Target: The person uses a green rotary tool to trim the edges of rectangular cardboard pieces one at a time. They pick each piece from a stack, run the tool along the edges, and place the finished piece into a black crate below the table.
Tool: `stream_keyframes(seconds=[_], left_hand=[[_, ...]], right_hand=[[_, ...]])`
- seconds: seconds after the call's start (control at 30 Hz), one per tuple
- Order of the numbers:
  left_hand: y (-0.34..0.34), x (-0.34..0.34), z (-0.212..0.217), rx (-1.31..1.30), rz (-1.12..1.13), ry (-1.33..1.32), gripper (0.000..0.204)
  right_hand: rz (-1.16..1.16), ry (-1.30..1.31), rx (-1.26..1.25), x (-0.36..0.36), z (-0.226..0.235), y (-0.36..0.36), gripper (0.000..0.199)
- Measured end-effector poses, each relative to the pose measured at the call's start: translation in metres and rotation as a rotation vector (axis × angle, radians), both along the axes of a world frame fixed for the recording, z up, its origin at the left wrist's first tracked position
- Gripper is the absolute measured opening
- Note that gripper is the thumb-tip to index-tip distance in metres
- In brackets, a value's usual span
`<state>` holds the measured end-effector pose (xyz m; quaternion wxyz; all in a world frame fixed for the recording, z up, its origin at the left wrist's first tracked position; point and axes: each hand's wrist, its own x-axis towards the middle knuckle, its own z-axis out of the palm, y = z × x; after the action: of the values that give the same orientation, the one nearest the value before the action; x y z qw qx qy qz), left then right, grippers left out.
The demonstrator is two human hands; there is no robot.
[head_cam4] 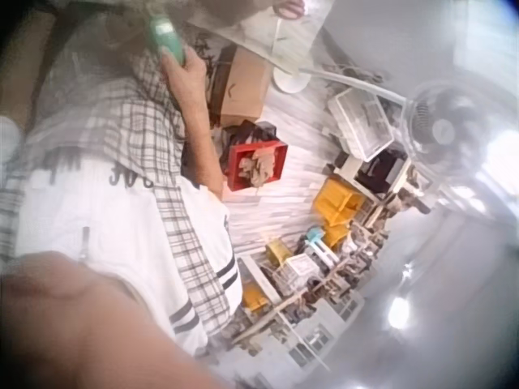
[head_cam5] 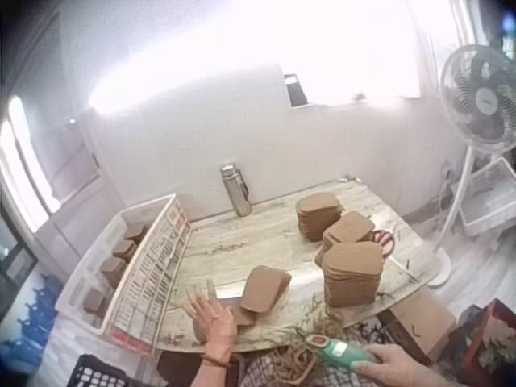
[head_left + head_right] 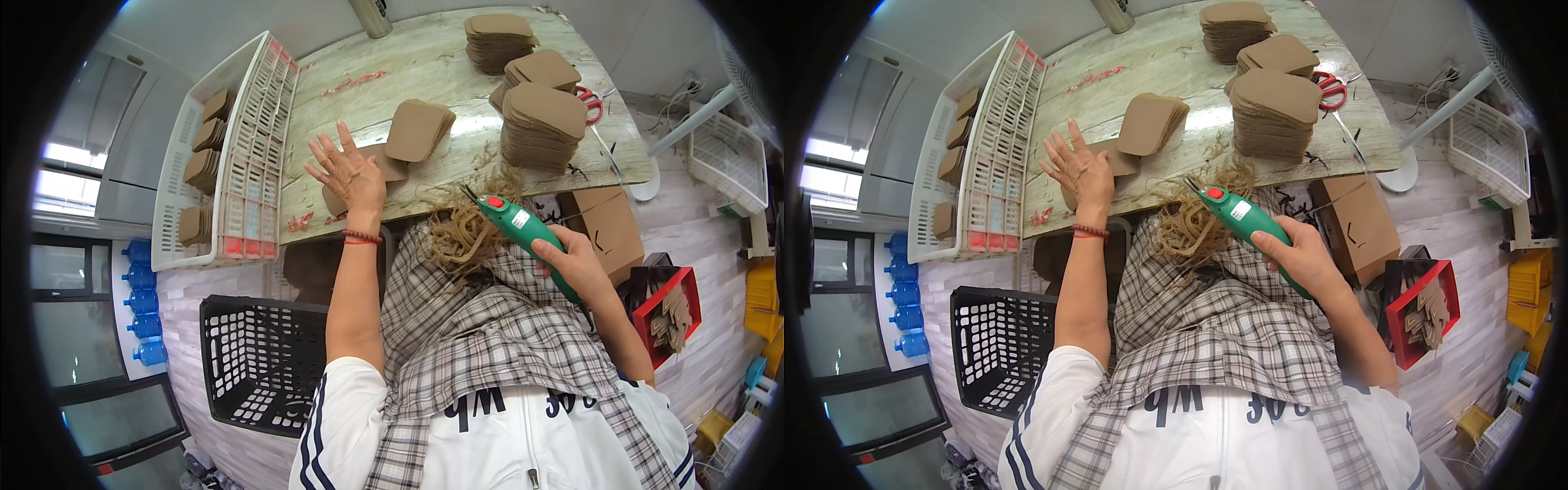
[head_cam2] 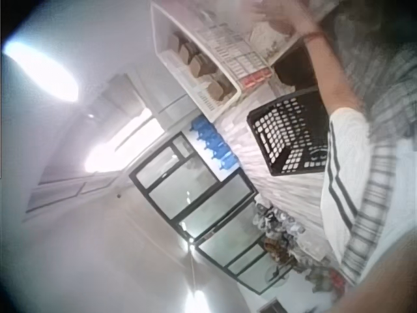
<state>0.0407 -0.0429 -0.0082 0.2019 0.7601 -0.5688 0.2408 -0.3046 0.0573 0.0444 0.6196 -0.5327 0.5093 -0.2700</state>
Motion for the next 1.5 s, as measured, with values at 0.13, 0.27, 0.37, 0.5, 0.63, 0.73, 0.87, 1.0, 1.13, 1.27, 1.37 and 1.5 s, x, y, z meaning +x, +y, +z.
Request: stream_keyframes(seconds=[0.13,0.27,0.37,0.5,0.63,0.73,0.87,1.0,1.13,1.27,1.37,1.5], left_hand=[[0.001,0.026,-0.014,0.209,0.141,0.151,0.063],[0.004,0.018,-0.021,0.184,0.157,0.379,0.067],[0.005,0.024,-0.039,0.017,0.059,0.371,0.068],[0.003,0.024,-0.038,-0.107,-0.006,0.516,0.060],[0.001,0.025,-0.029,-0.266,-0.201,0.946,0.051],[0.002,0.060,-0.022,-0.361,-0.365,1.448,0.042],[0.018,0.106,-0.015,-0.351,-0.321,1.670,0.037],[0.020,0.110,-0.038,-0.141,-0.060,1.039,0.038],[0.013,0.076,-0.027,-0.172,-0.105,0.409,0.041],[-0.025,0.008,-0.017,-0.081,-0.247,0.335,0.052],[-0.044,-0.020,-0.025,0.065,-0.153,0.366,0.060],[-0.044,-0.034,-0.026,0.164,-0.140,0.483,0.065]], right_hand=[[0.004,0.006,0.005,-0.004,0.000,0.005,0.029],[0.015,0.037,-0.026,-0.004,-0.002,0.003,0.029],[0.000,0.009,-0.005,-0.003,-0.006,0.004,0.034],[-0.038,-0.011,-0.003,-0.002,-0.008,0.005,0.033],[-0.040,-0.007,0.005,-0.005,-0.008,0.006,0.033],[-0.058,-0.019,0.009,-0.005,-0.007,0.008,0.033],[-0.067,-0.018,0.011,-0.005,-0.006,0.006,0.033],[-0.067,-0.009,0.004,-0.004,-0.006,0.006,0.033],[-0.097,0.006,0.005,-0.002,-0.002,0.008,0.032],[-0.080,0.032,-0.014,-0.002,-0.006,0.007,0.032],[-0.066,0.031,-0.011,-0.002,-0.010,0.007,0.031],[-0.096,0.016,-0.019,-0.004,-0.011,0.009,0.031]])
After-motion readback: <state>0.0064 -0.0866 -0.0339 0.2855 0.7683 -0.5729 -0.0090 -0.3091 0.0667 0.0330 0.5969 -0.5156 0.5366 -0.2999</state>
